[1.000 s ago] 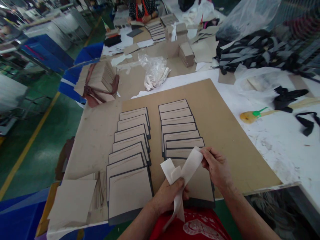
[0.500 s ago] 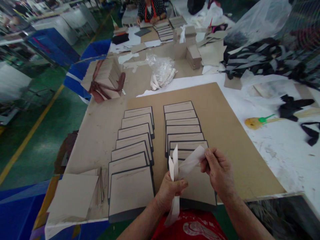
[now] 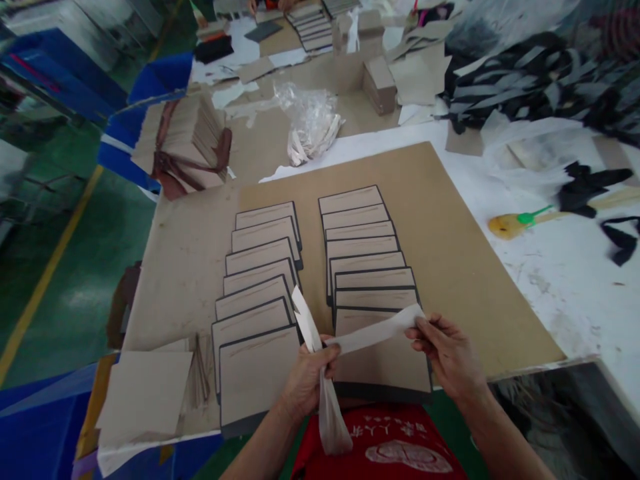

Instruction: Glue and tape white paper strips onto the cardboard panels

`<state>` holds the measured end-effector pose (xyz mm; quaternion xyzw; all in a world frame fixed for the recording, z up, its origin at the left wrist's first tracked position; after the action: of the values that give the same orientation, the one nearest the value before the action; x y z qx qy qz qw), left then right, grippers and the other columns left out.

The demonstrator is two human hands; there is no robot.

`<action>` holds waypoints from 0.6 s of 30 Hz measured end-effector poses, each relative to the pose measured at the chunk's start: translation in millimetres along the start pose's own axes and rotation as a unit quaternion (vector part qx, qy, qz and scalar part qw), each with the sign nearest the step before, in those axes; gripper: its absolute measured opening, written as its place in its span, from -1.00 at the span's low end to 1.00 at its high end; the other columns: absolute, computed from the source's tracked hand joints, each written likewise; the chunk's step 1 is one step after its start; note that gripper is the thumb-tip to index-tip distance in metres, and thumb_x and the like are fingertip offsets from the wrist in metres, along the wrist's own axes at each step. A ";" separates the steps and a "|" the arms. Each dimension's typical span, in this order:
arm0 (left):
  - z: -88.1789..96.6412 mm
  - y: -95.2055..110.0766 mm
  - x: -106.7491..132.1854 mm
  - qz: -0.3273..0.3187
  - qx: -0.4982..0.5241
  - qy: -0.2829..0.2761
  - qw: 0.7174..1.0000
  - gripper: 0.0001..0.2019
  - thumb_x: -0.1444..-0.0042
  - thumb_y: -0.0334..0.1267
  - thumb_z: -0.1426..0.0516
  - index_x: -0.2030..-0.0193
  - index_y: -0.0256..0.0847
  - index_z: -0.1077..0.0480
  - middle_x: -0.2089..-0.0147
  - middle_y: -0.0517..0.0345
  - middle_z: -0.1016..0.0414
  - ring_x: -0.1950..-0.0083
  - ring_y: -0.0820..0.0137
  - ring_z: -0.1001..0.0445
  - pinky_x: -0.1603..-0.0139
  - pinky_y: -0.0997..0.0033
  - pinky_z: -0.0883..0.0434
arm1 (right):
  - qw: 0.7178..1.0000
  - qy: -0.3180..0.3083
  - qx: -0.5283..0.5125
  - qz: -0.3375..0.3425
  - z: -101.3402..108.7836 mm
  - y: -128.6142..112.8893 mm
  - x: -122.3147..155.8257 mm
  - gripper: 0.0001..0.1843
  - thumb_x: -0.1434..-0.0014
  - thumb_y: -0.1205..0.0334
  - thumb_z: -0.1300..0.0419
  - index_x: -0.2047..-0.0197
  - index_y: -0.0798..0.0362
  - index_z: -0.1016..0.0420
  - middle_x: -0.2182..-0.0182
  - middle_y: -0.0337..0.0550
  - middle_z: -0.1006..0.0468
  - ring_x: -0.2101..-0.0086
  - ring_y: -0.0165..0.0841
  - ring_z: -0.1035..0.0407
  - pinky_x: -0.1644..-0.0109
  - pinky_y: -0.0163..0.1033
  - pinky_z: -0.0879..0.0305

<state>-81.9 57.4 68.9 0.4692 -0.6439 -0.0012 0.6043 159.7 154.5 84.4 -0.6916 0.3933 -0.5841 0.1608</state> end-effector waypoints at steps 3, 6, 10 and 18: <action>6.6 4.7 -3.1 0.001 -0.043 0.020 0.999 -0.66 0.28 -0.22 -0.40 0.40 -0.30 -0.41 0.65 0.37 -0.24 0.64 0.66 -0.06 0.65 0.60 0.05 | 0.999 -0.012 -0.026 -0.026 16.0 22.4 3.9 -0.58 0.21 0.11 -0.58 0.37 0.05 -0.49 0.53 -0.21 -0.59 0.54 -0.46 -0.45 0.58 -0.49 -0.32; 11.4 2.1 -7.5 0.015 -0.076 0.047 0.996 -0.59 0.30 -0.16 -0.41 0.32 -0.31 -0.43 0.66 0.40 -0.21 0.64 0.66 -0.04 0.65 0.59 0.10 | 0.998 -0.012 -0.042 -0.036 30.6 41.5 6.1 -0.63 0.17 0.15 -0.56 0.38 0.03 -0.48 0.54 -0.25 -0.57 0.59 -0.52 -0.35 0.63 -0.51 -0.22; 11.0 -6.0 -13.8 0.020 -0.098 0.063 0.993 -0.52 0.28 -0.10 -0.41 0.24 -0.34 -0.45 0.68 0.45 -0.16 0.64 0.65 -0.01 0.63 0.59 0.08 | 0.998 0.014 -0.051 -0.041 43.8 55.0 4.4 -0.62 0.21 0.16 -0.57 0.40 0.03 -0.48 0.55 -0.26 -0.56 0.57 -0.51 -0.38 0.57 -0.51 -0.29; 0.5 -1.2 -24.2 -0.015 -0.160 0.124 0.979 -0.57 0.28 -0.10 -0.40 0.30 -0.28 -0.43 0.61 0.31 -0.35 0.60 0.59 -0.20 0.60 0.59 -0.07 | 0.995 0.098 -0.008 -0.030 62.0 58.8 -5.5 -0.53 0.34 0.07 -0.58 0.38 0.05 -0.52 0.55 -0.23 -0.59 0.54 -0.41 -0.46 0.48 -0.39 -0.42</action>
<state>-85.6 71.1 49.3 0.3726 -0.5488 -0.0551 0.7463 196.7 106.3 24.1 -0.6440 0.3912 -0.6501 0.0982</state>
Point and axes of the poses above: each hand's wrist, its own x-axis away from the middle knuckle, its own z-axis out of the back of the hand, y = z × x, the point moved 7 cm from there along -x, towards the middle knuckle
